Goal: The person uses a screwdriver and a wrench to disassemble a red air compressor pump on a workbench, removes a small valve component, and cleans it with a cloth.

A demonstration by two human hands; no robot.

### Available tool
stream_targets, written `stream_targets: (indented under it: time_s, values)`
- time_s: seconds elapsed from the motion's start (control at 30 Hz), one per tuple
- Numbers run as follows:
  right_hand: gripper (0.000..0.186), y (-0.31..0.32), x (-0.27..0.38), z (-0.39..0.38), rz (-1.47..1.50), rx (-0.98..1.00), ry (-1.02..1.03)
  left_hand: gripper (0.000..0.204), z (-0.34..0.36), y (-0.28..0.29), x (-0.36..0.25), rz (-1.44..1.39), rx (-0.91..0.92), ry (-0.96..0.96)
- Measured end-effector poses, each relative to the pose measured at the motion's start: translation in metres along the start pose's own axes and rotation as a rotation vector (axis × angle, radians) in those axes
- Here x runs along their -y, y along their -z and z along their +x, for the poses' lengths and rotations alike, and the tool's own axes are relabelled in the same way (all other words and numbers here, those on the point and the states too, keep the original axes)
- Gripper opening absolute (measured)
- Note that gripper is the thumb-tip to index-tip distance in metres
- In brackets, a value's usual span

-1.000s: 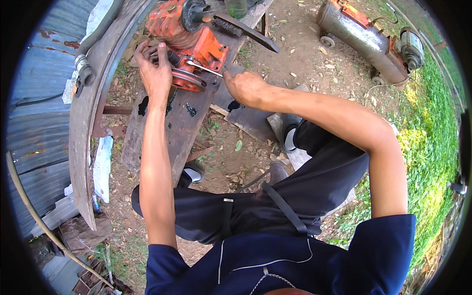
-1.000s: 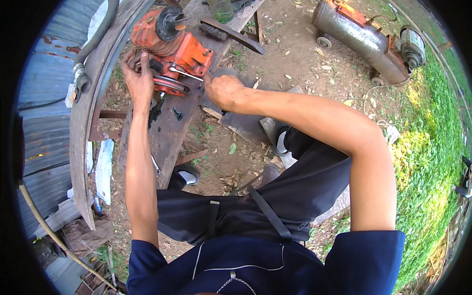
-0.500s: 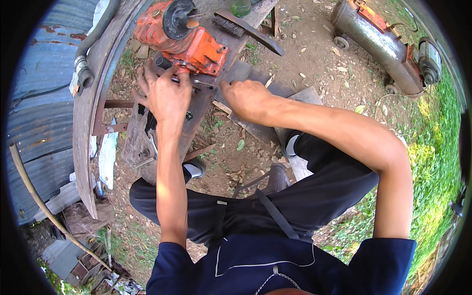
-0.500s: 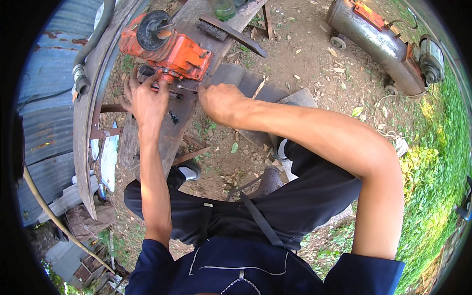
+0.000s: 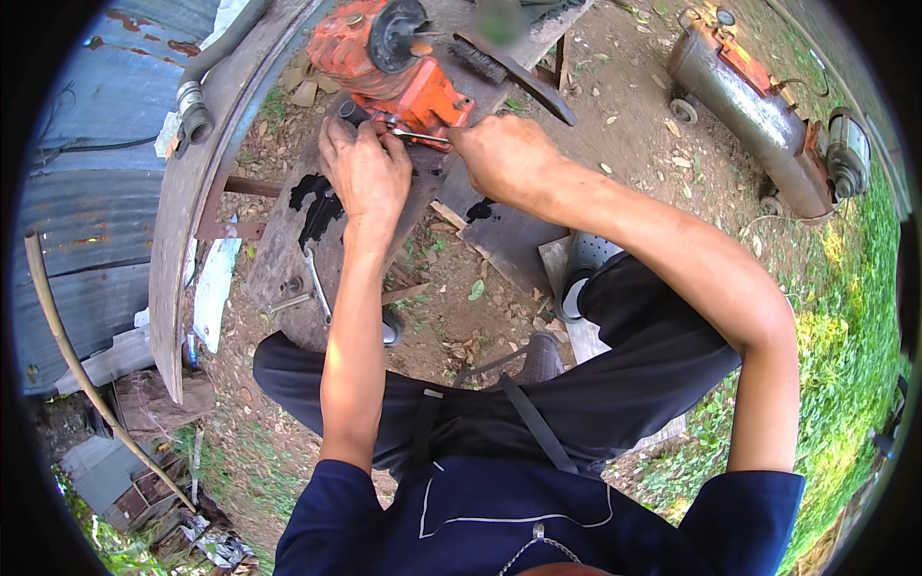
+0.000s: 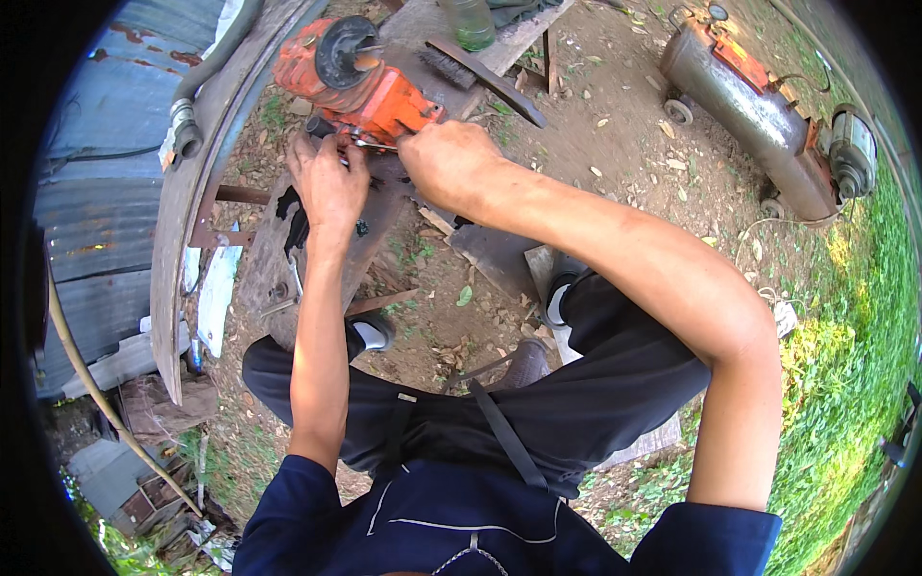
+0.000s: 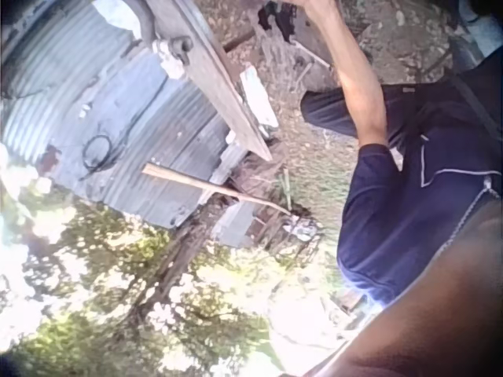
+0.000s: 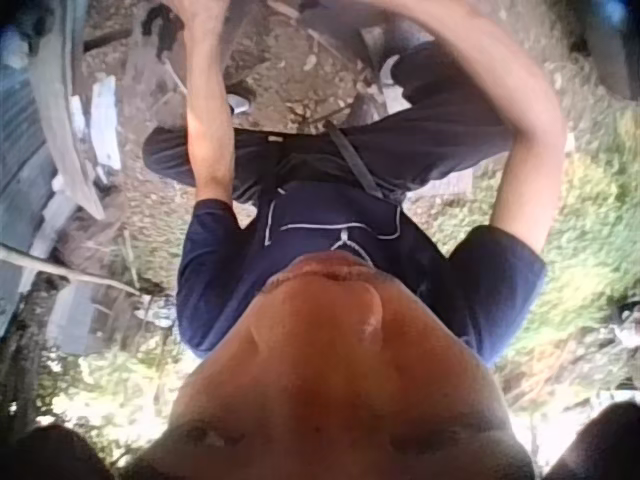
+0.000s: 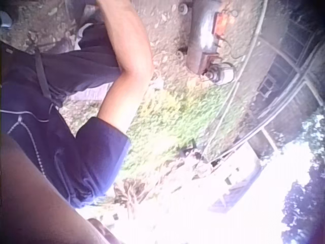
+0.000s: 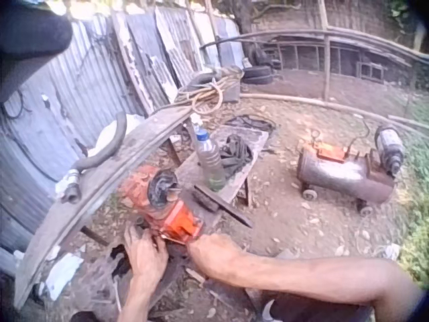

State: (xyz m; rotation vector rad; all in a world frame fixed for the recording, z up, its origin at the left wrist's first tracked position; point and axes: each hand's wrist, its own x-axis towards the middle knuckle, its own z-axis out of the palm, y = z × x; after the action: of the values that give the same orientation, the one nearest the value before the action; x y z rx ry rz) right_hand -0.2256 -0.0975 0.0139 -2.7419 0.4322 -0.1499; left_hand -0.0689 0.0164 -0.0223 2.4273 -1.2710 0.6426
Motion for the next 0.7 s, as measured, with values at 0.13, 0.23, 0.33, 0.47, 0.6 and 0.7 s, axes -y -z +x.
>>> stream_targets:
  time_s: [0.13, 0.23, 0.33, 0.47, 0.6, 0.7]
  values:
    - [0.016, 0.002, 0.010, 0.006, -0.052, -0.006, -0.001, 0.025, -0.001, 0.005, -0.002, -0.063, -0.026, 0.003]
    - [0.016, 0.008, 0.024, 0.005, -0.072, -0.013, -0.012, 0.030, -0.003, 0.004, 0.000, -0.046, -0.043, -0.012]
    - [0.016, 0.013, 0.034, 0.010, -0.108, 0.020, -0.036, 0.032, -0.003, 0.006, -0.001, -0.046, -0.060, -0.051]
    - [0.016, 0.011, 0.043, 0.017, -0.135, 0.053, -0.021, 0.040, -0.005, 0.006, 0.002, -0.061, 0.000, -0.008]
    - [0.016, 0.022, 0.055, 0.019, -0.199, 0.070, -0.073, 0.038, -0.002, 0.009, 0.002, -0.115, 0.000, 0.004]
    - [0.016, 0.026, 0.058, 0.019, -0.217, 0.074, -0.066, 0.038, -0.002, 0.009, 0.002, -0.139, -0.001, 0.010]
